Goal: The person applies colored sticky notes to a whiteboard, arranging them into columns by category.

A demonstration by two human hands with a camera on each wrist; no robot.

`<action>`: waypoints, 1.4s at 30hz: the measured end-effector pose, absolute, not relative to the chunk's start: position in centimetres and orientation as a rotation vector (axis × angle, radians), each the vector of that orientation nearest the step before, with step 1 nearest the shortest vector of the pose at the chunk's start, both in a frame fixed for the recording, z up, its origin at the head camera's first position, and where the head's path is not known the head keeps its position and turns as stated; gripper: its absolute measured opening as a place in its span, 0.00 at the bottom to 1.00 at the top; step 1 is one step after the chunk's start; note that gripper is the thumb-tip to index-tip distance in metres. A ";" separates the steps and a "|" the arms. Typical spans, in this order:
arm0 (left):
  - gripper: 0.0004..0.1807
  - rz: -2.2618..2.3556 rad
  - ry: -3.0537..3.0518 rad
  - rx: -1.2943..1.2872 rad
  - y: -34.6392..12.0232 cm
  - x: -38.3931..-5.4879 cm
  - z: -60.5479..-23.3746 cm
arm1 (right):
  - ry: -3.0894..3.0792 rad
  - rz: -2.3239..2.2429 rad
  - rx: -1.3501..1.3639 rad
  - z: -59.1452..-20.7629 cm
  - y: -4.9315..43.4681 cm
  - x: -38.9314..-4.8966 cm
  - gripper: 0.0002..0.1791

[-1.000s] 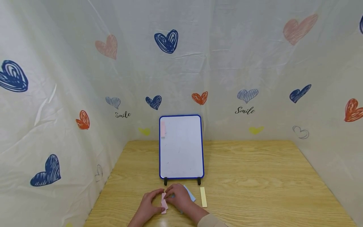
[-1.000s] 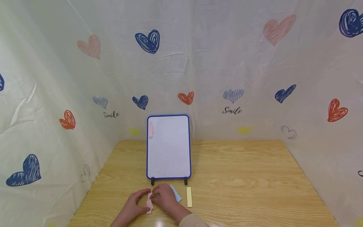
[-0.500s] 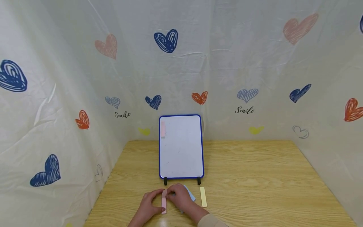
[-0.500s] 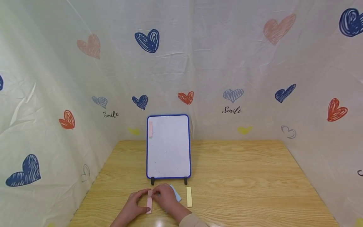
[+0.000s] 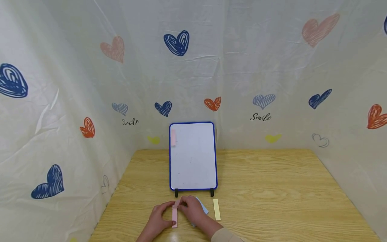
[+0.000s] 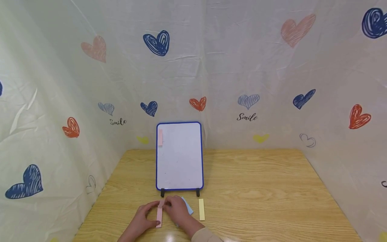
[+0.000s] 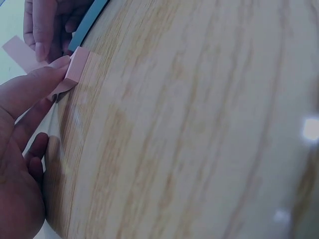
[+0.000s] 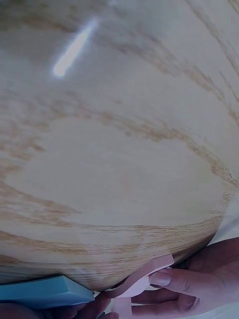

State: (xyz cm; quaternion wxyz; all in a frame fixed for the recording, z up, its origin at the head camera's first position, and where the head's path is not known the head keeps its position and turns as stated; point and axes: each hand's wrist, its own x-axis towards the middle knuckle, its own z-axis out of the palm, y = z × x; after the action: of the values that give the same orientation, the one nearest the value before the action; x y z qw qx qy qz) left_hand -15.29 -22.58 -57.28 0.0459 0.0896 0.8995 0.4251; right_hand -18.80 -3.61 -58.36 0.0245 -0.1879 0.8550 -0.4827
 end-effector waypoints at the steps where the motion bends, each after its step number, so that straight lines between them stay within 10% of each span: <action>1: 0.39 1.296 2.747 0.275 -22.6 -15.3 -57.3 | 2.638 -1.500 -0.573 -58.4 -3.6 -18.8 0.06; 42: 0.35 1.516 2.659 0.165 -21.6 -15.7 -54.9 | 2.556 -1.685 -0.540 -56.6 -3.0 -19.3 0.03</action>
State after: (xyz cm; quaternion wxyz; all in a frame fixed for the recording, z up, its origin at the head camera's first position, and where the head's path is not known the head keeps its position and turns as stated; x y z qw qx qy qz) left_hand -15.74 -21.59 -54.93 0.0380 0.0538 0.8668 0.4942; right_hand -19.32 -2.96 -56.59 0.0167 -0.1738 0.8221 -0.5419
